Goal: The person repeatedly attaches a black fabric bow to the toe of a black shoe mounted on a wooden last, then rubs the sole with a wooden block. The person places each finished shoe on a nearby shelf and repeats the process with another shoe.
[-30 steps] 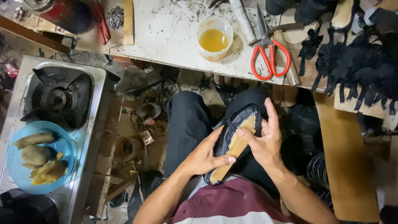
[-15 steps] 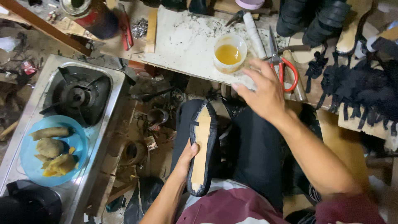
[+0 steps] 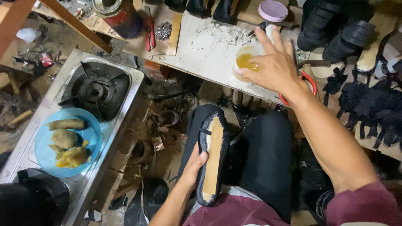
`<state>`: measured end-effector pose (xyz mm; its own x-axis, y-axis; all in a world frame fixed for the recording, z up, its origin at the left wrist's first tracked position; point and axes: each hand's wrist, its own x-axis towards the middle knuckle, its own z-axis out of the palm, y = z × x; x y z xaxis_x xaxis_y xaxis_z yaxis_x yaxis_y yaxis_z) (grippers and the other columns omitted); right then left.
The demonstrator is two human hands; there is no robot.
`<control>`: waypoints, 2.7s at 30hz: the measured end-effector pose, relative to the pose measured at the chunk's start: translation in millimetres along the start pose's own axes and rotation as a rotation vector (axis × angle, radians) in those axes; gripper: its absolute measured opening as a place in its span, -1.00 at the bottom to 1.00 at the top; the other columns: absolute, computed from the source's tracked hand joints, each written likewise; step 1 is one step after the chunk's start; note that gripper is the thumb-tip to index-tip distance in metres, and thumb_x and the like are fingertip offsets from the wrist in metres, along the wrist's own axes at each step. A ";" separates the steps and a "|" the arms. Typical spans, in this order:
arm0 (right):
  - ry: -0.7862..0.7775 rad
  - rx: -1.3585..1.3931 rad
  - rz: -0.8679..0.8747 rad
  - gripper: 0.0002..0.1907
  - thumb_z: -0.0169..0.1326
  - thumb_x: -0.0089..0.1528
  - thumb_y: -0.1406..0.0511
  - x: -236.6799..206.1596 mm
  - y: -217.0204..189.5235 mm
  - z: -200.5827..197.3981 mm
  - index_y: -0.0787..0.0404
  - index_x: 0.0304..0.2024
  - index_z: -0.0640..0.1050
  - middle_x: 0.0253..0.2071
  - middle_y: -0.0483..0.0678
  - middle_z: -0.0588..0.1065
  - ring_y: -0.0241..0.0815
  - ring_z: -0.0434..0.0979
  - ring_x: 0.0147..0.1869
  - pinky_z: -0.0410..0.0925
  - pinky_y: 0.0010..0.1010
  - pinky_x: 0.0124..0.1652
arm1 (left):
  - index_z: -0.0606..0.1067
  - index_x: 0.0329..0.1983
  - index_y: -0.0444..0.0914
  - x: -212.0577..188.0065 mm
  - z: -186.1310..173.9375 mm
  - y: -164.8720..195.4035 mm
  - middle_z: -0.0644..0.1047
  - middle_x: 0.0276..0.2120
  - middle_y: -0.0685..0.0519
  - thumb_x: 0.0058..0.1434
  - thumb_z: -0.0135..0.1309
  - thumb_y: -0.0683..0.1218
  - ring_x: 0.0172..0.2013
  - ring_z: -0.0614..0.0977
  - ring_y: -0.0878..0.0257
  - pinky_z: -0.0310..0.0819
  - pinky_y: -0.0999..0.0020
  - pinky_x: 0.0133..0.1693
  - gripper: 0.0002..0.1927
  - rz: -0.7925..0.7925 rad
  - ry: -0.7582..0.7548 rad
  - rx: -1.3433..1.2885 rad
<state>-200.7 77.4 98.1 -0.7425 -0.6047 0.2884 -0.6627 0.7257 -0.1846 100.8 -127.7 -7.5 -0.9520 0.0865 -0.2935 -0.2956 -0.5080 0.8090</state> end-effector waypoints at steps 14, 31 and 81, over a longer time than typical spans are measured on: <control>-0.097 0.919 -0.053 -0.58 0.07 0.30 0.12 -144.3 -77.4 0.2 0.15 0.12 0.62 0.62 0.27 -0.11 0.25 -0.20 0.72 -0.17 0.02 0.53 | 0.21 0.46 -0.29 36.5 22.1 3.2 0.42 0.24 -0.01 0.40 -0.13 0.23 0.22 0.42 0.24 0.24 0.30 0.25 -0.28 0.091 -0.145 0.138; 0.107 0.605 0.010 -0.60 0.13 0.22 0.17 -172.4 -72.8 -4.5 0.09 0.09 0.67 0.62 0.26 -0.13 0.37 -0.30 0.71 -0.31 0.10 0.57 | 0.30 0.38 -0.31 40.7 38.7 7.3 0.48 0.17 0.00 0.42 -0.17 0.19 0.14 0.49 0.28 0.30 0.35 0.21 -0.37 0.093 -0.137 0.086; 0.181 0.153 -0.006 -0.67 0.21 0.21 0.25 -152.0 -119.0 -26.1 0.24 -0.01 0.66 0.28 0.15 0.42 0.26 0.31 0.43 0.23 0.02 0.31 | 0.24 0.44 -0.33 35.3 27.0 0.6 0.46 0.20 -0.03 0.39 -0.04 0.08 0.20 0.46 0.22 0.28 0.29 0.27 -0.36 0.153 -0.164 0.106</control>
<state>-6.4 91.5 100.8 -0.7176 -0.5303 0.4514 -0.6847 0.6557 -0.3182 64.9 -101.8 -3.7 -0.9839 0.1582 -0.0836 -0.1453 -0.4337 0.8893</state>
